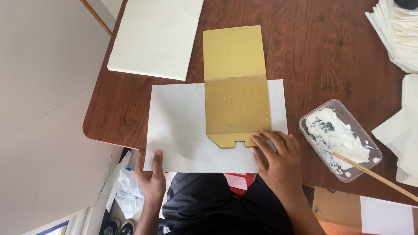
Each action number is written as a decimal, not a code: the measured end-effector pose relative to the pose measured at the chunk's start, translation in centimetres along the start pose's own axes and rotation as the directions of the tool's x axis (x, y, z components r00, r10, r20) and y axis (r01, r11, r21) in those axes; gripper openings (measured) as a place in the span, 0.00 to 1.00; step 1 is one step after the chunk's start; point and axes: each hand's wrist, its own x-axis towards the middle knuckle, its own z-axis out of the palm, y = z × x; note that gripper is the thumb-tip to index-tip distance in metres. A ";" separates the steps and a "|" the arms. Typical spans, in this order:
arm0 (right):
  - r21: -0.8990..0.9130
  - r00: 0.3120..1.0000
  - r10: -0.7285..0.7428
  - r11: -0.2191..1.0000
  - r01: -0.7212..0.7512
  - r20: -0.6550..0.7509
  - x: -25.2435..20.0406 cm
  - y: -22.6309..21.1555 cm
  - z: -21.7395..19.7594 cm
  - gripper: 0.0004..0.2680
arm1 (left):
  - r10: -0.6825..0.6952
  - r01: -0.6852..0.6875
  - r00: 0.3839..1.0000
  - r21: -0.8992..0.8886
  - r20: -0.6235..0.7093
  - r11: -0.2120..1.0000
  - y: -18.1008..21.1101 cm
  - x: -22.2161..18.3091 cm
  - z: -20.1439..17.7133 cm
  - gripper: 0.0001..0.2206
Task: Folding a white sheet around a template and applying glue with a brush to assemble the bottom of a bag.
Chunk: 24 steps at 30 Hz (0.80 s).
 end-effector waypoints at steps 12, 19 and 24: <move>0.031 0.992 -0.064 0.997 0.068 -0.111 -0.4 0.0 0.5 0.06 | 0.435 -0.454 0.883 0.085 0.179 0.887 2.9 1.3 1.9 0.19; 0.071 0.980 -0.035 0.996 0.050 -0.197 -0.7 0.4 0.4 0.07 | 0.552 -0.556 0.788 -0.072 0.274 0.828 4.5 1.3 5.4 0.13; 0.011 0.956 -0.010 1.000 0.014 -0.294 -2.1 0.6 0.7 0.13 | 0.493 -0.464 0.864 -0.222 0.097 0.857 2.7 0.1 8.0 0.21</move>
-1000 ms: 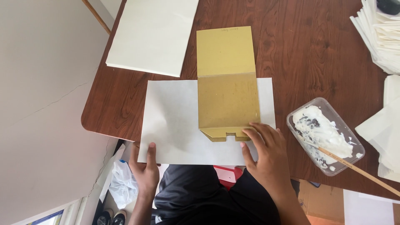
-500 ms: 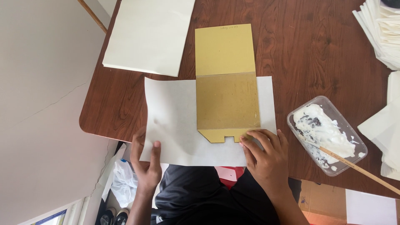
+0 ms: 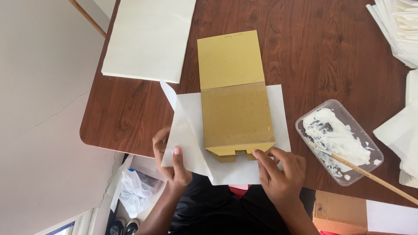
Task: Folding a white sheet around a template and applying glue with a brush to assemble the bottom of a bag.
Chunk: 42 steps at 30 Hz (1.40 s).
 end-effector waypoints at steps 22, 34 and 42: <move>0.124 0.999 0.013 0.992 -0.019 0.043 1.6 -1.0 0.0 0.01 | 0.273 -0.278 0.955 -0.036 -0.117 0.960 -2.0 -0.6 0.7 0.15; 0.418 0.856 0.396 0.752 -0.510 0.333 3.2 -0.3 -1.5 0.13 | 0.231 -0.118 0.454 -0.198 0.861 0.973 1.8 4.3 3.2 0.22; 0.218 0.741 0.470 0.754 -0.620 0.480 3.3 0.6 -0.1 0.12 | 0.257 -0.120 0.591 -0.231 0.765 0.965 1.4 3.6 3.4 0.33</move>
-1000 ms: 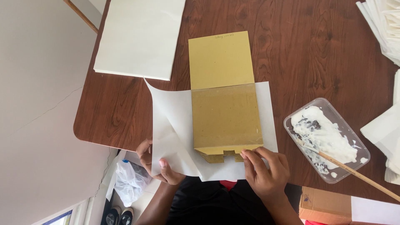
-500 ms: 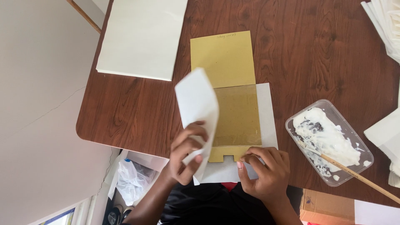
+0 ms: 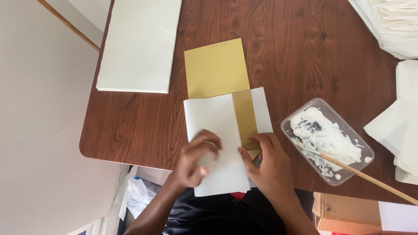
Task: Folding a white sheet around a template and applying glue with a brush to assemble the bottom of a bag.
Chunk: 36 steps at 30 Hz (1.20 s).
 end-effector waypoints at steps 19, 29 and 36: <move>-0.084 0.997 0.074 0.994 -0.074 -0.009 1.3 -2.3 -0.5 0.17 | -0.530 0.808 0.588 0.465 -0.610 0.361 -1.5 0.1 0.1 0.27; 0.517 0.960 0.184 0.813 -0.269 0.211 3.3 -2.5 0.2 0.28 | -0.519 0.829 0.556 0.480 -0.650 0.288 -0.8 -0.2 1.3 0.28; 0.538 0.957 0.146 0.801 -0.263 0.250 2.0 0.2 1.8 0.19 | -0.539 0.849 0.526 0.365 -0.658 0.382 -0.2 -0.4 0.4 0.24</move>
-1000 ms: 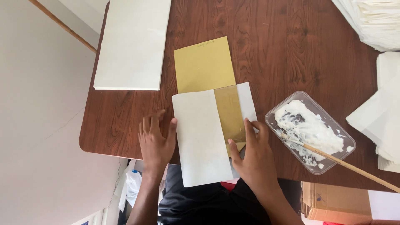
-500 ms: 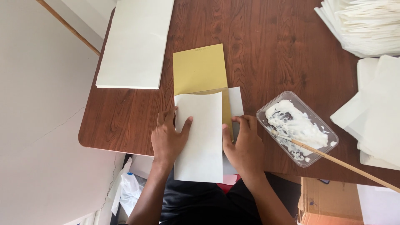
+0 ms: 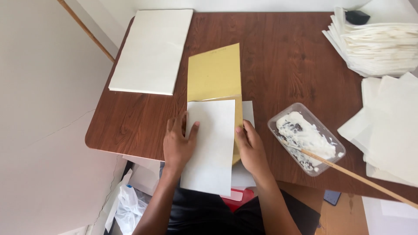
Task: Folding a white sheet around a template and applying glue with a brush to assemble the bottom of a bag.
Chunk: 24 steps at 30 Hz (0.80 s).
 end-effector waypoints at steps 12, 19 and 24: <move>0.313 0.978 -0.208 0.927 0.208 -0.034 -3.6 -0.1 0.8 0.10 | -0.109 0.146 0.989 -0.724 0.098 0.675 -1.3 -2.1 -2.2 0.17; 0.354 0.960 -0.270 0.893 0.277 -0.070 -3.2 0.7 1.1 0.07 | -0.091 0.080 0.996 -0.680 0.019 0.728 -0.9 -2.8 -3.6 0.27; 0.404 0.960 -0.274 0.874 0.272 -0.054 -2.5 1.4 1.2 0.08 | -0.024 0.023 1.000 -0.670 0.009 0.742 -1.5 -2.8 -3.9 0.17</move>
